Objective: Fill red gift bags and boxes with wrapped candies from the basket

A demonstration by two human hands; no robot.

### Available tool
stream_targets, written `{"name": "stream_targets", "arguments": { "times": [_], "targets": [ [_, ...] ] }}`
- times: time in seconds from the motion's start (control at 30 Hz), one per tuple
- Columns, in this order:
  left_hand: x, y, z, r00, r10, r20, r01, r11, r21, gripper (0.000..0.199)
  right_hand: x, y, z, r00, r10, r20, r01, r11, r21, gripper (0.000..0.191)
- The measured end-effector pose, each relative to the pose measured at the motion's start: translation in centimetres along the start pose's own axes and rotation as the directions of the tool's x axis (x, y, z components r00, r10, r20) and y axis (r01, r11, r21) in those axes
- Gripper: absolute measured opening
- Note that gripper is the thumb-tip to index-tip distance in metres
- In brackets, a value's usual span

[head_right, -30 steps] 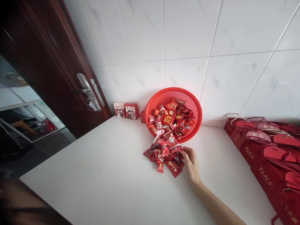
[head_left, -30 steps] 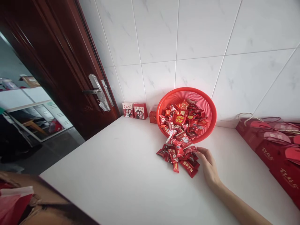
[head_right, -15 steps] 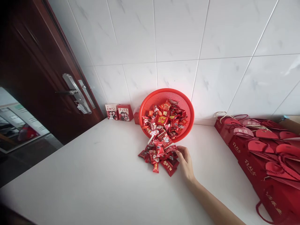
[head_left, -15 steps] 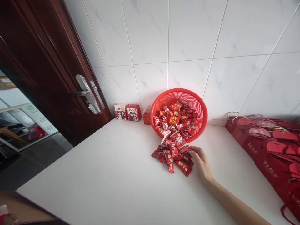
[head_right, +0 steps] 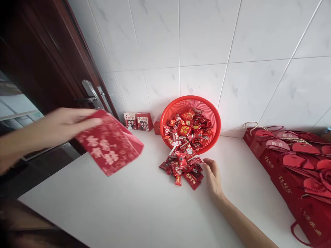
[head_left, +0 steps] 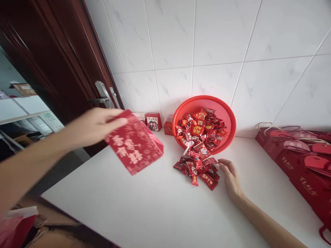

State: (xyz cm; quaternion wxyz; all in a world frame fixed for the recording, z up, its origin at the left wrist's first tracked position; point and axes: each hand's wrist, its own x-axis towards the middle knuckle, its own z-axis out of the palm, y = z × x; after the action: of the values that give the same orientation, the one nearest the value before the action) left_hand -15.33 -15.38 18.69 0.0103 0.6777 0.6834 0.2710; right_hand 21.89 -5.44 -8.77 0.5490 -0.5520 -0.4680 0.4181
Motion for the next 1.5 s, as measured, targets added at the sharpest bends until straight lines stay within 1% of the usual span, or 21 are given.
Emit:
{"name": "stream_targets", "arguments": {
  "times": [0.07, 0.13, 0.2, 0.3, 0.33, 0.4, 0.47, 0.53, 0.63, 0.7, 0.73, 0.8, 0.87, 0.97, 1.07, 1.17, 1.23, 1.3, 1.4, 1.43, 1.5],
  "targets": [
    [1.0, 1.9, 3.2, 0.983, 0.068, 0.171, -0.042, 0.987, -0.154, 0.052, 0.0, 0.0, -0.1, 1.0, -0.02, -0.019, 0.02, 1.0, 0.004, 0.038],
    [1.8, 3.5, 6.5, 0.966, 0.156, 0.208, -0.1, 0.961, -0.258, 0.047, -0.1, -0.2, -0.3, 0.998, -0.048, -0.036, 0.048, 0.999, 0.023, 0.035],
    [2.2, 4.5, 8.9, 0.947, 0.241, 0.212, -0.163, 0.93, -0.329, 0.04, -0.3, -0.7, -0.6, 0.993, -0.103, -0.062, 0.106, 0.993, 0.05, 0.031],
    [1.9, 5.2, 10.8, 0.919, 0.321, 0.229, -0.235, 0.912, -0.337, 0.033, -1.2, -2.2, -1.1, 0.967, -0.247, -0.063, 0.251, 0.966, 0.061, 0.026],
    [1.6, 5.3, 11.0, 0.911, 0.336, 0.241, -0.249, 0.911, -0.329, 0.031, -1.7, -2.9, -1.2, 0.954, -0.297, -0.033, 0.299, 0.952, 0.06, 0.025],
    [1.0, 5.8, 11.3, 0.892, 0.353, 0.283, -0.254, 0.908, -0.333, 0.029, -2.7, -4.1, -1.4, 0.92, -0.383, 0.089, 0.378, 0.923, 0.067, 0.025],
    [0.4, 6.4, 11.6, 0.866, 0.363, 0.344, -0.236, 0.903, -0.36, 0.027, -3.8, -5.0, -1.3, 0.86, -0.443, 0.255, 0.438, 0.896, 0.079, 0.027],
    [-0.2, 7.0, 11.9, 0.846, 0.365, 0.389, -0.216, 0.901, -0.376, 0.027, -5.0, -5.7, -0.9, 0.786, -0.488, 0.38, 0.504, 0.861, 0.065, 0.028],
    [-1.0, 7.8, 12.4, 0.851, 0.334, 0.405, -0.181, 0.911, -0.371, 0.026, -6.8, -6.1, -0.3, 0.687, -0.588, 0.427, 0.648, 0.761, 0.007, 0.032],
    [-1.7, 8.2, 12.5, 0.869, 0.29, 0.401, -0.138, 0.92, -0.365, 0.017, -8.2, -6.3, 0.0, 0.624, -0.635, 0.455, 0.723, 0.69, -0.029, 0.041],
    [-2.1, 8.4, 12.6, 0.879, 0.271, 0.393, -0.125, 0.925, -0.359, 0.016, -8.9, -6.4, 0.2, 0.6, -0.635, 0.487, 0.743, 0.668, -0.043, 0.05],
    [-3.0, 8.8, 12.5, 0.893, 0.244, 0.379, -0.116, 0.937, -0.329, 0.03, -10.3, -6.6, 0.4, 0.563, -0.608, 0.559, 0.767, 0.637, -0.08, 0.072],
    [-3.9, 9.3, 12.3, 0.89, 0.24, 0.388, -0.128, 0.948, -0.293, 0.03, -11.4, -6.5, 0.7, 0.526, -0.579, 0.623, 0.795, 0.596, -0.118, 0.092],
    [-4.9, 9.7, 12.2, 0.858, 0.259, 0.444, -0.133, 0.946, -0.295, 0.023, -12.5, -6.2, 1.1, 0.475, -0.533, 0.7, 0.819, 0.559, -0.129, 0.109],
    [-5.5, 9.4, 12.3, 0.809, 0.268, 0.523, -0.078, 0.931, -0.355, 0.029, -12.9, -5.9, 1.2, 0.467, -0.479, 0.743, 0.79, 0.604, -0.107, 0.118],
    [-5.9, 8.5, 12.5, 0.778, 0.254, 0.575, 0.001, 0.915, -0.404, 0.031, -13.0, -6.0, 1.2, 0.501, -0.456, 0.735, 0.745, 0.66, -0.097, 0.104],
    [-6.2, 7.7, 12.6, 0.78, 0.239, 0.578, 0.024, 0.912, -0.409, 0.029, -13.0, -6.2, 1.2, 0.537, -0.463, 0.705, 0.716, 0.692, -0.092, 0.082],
    [-6.2, 6.8, 12.7, 0.797, 0.226, 0.56, 0.01, 0.922, -0.387, 0.029, -12.9, -6.5, 1.4, 0.559, -0.482, 0.675, 0.695, 0.716, -0.064, 0.054],
    [-6.1, 5.9, 12.6, 0.834, 0.229, 0.503, -0.079, 0.95, -0.301, 0.028, -12.5, -6.9, 1.6, 0.548, -0.533, 0.644, 0.706, 0.708, -0.016, 0.016],
    [-6.0, 5.7, 12.4, 0.842, 0.241, 0.482, -0.121, 0.956, -0.266, 0.028, -12.3, -7.1, 1.7, 0.539, -0.562, 0.628, 0.726, 0.687, -0.008, 0.009],
    [-5.8, 5.5, 12.1, 0.846, 0.268, 0.461, -0.192, 0.959, -0.207, 0.031, -12.0, -7.6, 1.7, 0.515, -0.627, 0.585, 0.772, 0.635, 0.001, 0.009]
  ]
}}
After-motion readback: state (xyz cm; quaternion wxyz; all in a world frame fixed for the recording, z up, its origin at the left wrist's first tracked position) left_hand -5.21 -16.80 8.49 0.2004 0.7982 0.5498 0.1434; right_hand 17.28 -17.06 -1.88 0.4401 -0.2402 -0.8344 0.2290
